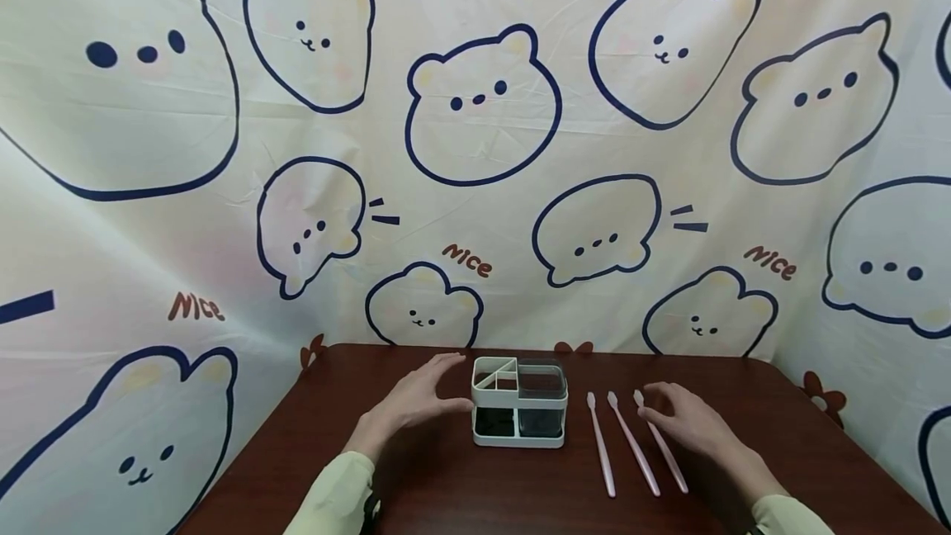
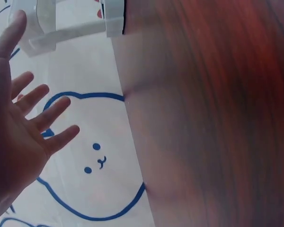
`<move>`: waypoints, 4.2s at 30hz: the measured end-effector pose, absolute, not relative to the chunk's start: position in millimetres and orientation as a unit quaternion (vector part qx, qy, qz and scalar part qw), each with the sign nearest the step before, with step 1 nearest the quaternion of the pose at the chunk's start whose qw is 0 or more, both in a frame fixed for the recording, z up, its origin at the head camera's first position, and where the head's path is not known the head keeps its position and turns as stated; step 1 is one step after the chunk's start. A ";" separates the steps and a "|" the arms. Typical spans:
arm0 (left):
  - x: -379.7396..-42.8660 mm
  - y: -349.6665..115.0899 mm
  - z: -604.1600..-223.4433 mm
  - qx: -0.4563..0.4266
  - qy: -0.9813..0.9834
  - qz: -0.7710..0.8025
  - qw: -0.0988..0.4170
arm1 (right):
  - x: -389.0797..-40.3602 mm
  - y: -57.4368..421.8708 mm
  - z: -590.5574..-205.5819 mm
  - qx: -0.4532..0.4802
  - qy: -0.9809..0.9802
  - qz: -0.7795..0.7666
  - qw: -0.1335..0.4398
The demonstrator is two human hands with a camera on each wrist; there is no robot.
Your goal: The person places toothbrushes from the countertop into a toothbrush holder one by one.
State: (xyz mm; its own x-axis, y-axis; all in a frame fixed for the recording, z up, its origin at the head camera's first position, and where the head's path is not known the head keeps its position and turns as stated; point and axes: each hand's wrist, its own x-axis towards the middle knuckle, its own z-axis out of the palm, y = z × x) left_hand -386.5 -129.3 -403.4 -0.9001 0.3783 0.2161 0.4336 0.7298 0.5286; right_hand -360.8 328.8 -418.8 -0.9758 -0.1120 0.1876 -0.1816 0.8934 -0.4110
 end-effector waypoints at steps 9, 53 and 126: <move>-388.4 -112.6 -403.7 -0.228 -0.909 -0.347 0.001 | -360.2 329.7 -423.7 0.066 -0.964 0.254 0.043; -391.0 -89.8 -411.9 -0.200 -0.888 -0.413 -0.019 | -360.2 353.3 -441.2 0.070 -0.947 0.314 -0.021; -388.7 -89.3 -416.5 -0.202 -0.876 -0.437 -0.023 | -354.3 279.9 -378.2 0.127 -0.926 0.332 0.125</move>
State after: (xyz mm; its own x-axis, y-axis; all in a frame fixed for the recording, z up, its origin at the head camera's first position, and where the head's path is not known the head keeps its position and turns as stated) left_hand -388.7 -89.3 -416.5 -0.9172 0.3741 0.1370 0.3345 0.5363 0.7749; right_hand -354.3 279.9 -378.2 -0.9365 -0.1522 0.3160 -0.3182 0.7475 -0.5831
